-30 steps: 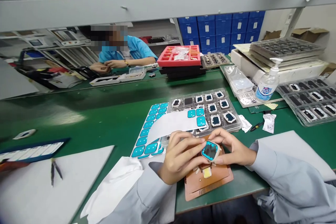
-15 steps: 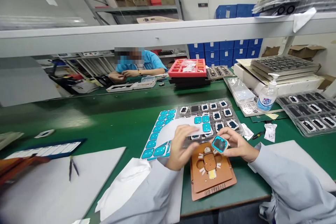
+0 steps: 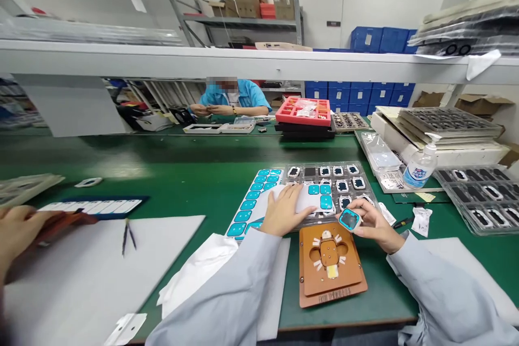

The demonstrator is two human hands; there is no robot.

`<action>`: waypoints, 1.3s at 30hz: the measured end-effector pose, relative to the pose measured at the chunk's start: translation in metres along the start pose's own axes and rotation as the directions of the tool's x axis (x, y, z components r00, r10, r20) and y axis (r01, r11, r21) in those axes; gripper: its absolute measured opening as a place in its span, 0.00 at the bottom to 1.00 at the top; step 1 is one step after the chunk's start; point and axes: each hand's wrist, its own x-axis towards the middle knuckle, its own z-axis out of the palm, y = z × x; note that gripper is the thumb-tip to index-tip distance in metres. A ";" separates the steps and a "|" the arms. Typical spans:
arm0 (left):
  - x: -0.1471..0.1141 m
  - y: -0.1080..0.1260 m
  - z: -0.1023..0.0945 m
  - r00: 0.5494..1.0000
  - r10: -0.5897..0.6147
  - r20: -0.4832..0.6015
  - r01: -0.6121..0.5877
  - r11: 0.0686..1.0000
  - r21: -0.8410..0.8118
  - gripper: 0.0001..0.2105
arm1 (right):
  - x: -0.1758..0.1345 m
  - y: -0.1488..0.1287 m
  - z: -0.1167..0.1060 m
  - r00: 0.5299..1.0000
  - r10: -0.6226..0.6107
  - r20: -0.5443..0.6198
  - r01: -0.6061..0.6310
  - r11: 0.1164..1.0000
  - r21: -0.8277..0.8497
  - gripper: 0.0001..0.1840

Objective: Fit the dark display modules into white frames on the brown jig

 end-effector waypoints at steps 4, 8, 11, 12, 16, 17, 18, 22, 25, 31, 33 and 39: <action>-0.001 0.003 -0.003 0.998 -0.001 -0.059 0.001 1.000 -0.009 0.29 | 0.003 -0.002 -0.002 1.000 0.012 -0.006 -0.012 1.000 0.007 0.32; -0.005 0.004 -0.005 0.985 0.028 -0.170 -0.033 0.999 -0.025 0.30 | 0.003 -0.002 -0.007 0.996 -0.044 -0.081 0.041 0.999 -0.035 0.32; -0.007 0.001 -0.002 0.952 0.088 -0.295 -0.105 0.994 -0.043 0.28 | 0.007 -0.013 -0.016 0.974 -0.151 -0.169 0.124 0.979 -0.162 0.27; -0.008 0.000 -0.001 0.941 0.097 -0.323 -0.118 0.992 -0.048 0.26 | 0.011 -0.020 -0.019 0.959 -0.200 -0.200 0.155 0.964 -0.218 0.25; -0.007 -0.005 0.000 0.925 0.080 -0.371 -0.106 0.993 -0.051 0.24 | 0.053 -0.049 -0.023 0.919 -0.320 -0.230 0.206 0.887 -0.412 0.22; -0.007 -0.006 0.000 0.922 0.076 -0.379 -0.102 0.994 -0.049 0.24 | 0.069 -0.053 -0.020 0.922 -0.324 -0.211 0.200 0.867 -0.457 0.23; -0.007 -0.007 0.000 0.919 0.075 -0.387 -0.100 0.994 -0.045 0.24 | 0.086 -0.055 -0.016 0.927 -0.324 -0.189 0.192 0.843 -0.503 0.24; -0.008 -0.011 0.000 0.908 0.101 -0.407 -0.121 0.992 -0.024 0.24 | 0.156 -0.045 0.005 0.954 -0.277 -0.118 0.127 0.724 -0.678 0.21; -0.009 -0.013 0.001 0.897 0.119 -0.425 -0.137 0.991 -0.012 0.23 | 0.185 -0.034 0.016 0.970 -0.231 -0.077 0.092 0.643 -0.761 0.14; -0.010 -0.012 -0.002 0.866 0.089 -0.492 -0.111 0.994 -0.015 0.19 | 0.148 -0.051 0.024 0.939 -0.337 -0.067 0.139 0.550 -0.823 0.12; -0.010 -0.011 -0.003 0.856 0.088 -0.509 -0.112 0.994 -0.016 0.16 | 0.120 -0.059 0.028 0.921 -0.389 -0.004 0.221 0.533 -0.817 0.14; -0.011 -0.008 0.002 0.830 0.125 -0.543 -0.141 0.990 0.012 0.11 | 0.074 -0.052 0.052 0.790 -0.555 0.259 0.461 0.261 -0.848 0.13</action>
